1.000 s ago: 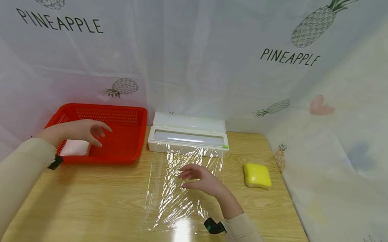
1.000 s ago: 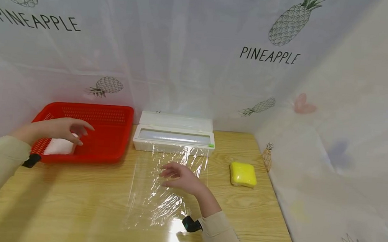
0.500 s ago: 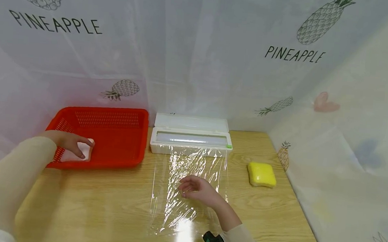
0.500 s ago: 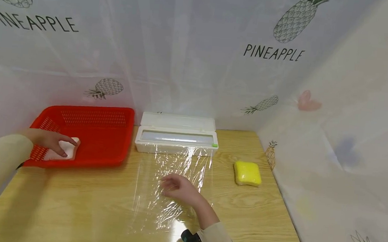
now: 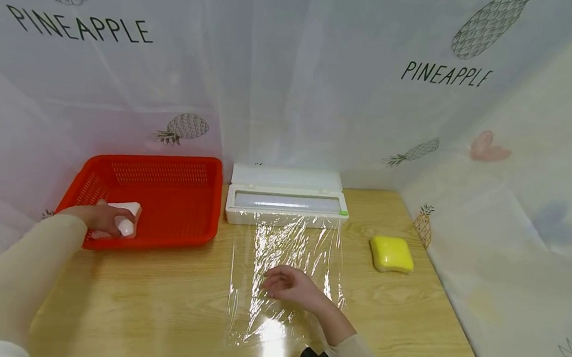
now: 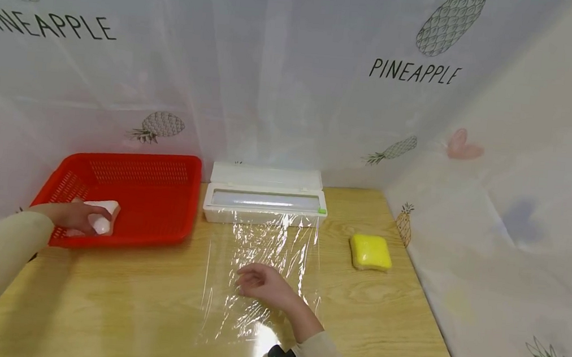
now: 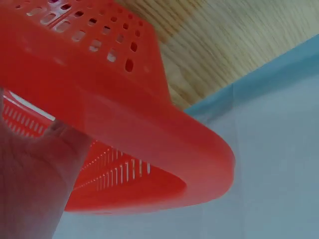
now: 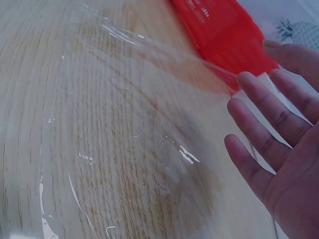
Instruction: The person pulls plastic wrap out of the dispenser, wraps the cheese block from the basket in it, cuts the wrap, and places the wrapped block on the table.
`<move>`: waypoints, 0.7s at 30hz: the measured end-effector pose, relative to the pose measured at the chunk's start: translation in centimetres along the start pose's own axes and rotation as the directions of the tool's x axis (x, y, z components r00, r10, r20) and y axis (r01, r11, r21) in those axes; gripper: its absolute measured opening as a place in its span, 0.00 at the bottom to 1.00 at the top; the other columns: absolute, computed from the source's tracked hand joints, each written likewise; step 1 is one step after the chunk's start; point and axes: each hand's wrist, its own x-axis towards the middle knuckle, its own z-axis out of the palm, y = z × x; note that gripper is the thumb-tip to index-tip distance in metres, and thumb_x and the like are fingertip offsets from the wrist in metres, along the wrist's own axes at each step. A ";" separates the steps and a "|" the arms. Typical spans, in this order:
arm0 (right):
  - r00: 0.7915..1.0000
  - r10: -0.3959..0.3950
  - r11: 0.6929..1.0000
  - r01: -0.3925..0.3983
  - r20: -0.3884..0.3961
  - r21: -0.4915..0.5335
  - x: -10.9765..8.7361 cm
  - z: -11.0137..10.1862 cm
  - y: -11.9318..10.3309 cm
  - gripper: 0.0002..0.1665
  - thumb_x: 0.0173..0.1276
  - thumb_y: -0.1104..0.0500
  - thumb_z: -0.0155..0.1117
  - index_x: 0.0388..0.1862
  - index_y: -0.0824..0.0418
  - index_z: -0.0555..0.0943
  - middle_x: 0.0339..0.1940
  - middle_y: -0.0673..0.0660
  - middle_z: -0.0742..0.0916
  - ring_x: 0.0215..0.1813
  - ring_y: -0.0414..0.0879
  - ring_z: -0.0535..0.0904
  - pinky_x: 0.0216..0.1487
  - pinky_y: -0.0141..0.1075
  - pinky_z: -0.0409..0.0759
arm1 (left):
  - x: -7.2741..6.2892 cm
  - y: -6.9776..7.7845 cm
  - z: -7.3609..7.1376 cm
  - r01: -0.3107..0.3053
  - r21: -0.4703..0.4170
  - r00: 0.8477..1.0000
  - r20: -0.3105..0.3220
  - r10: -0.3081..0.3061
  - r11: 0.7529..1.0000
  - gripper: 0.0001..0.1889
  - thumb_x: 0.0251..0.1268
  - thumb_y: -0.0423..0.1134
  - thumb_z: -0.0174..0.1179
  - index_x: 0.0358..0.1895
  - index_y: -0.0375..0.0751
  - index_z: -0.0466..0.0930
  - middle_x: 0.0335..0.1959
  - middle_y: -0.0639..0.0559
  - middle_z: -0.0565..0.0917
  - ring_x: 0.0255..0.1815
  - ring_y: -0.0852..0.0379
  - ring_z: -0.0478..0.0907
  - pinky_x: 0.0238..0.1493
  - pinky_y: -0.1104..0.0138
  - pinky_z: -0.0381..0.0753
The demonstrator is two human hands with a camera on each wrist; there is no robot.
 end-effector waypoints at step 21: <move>0.986 -0.047 0.997 0.055 -0.160 0.048 -2.2 -2.5 -1.9 0.25 0.63 0.71 0.65 0.58 0.76 0.72 0.50 0.72 0.82 0.52 0.63 0.79 0.51 0.37 0.80 | -4.2 5.4 -2.7 -0.153 0.121 0.870 -0.454 0.192 0.981 0.29 0.56 0.56 0.69 0.54 0.42 0.72 0.53 0.23 0.65 0.53 0.27 0.59 0.40 0.43 0.78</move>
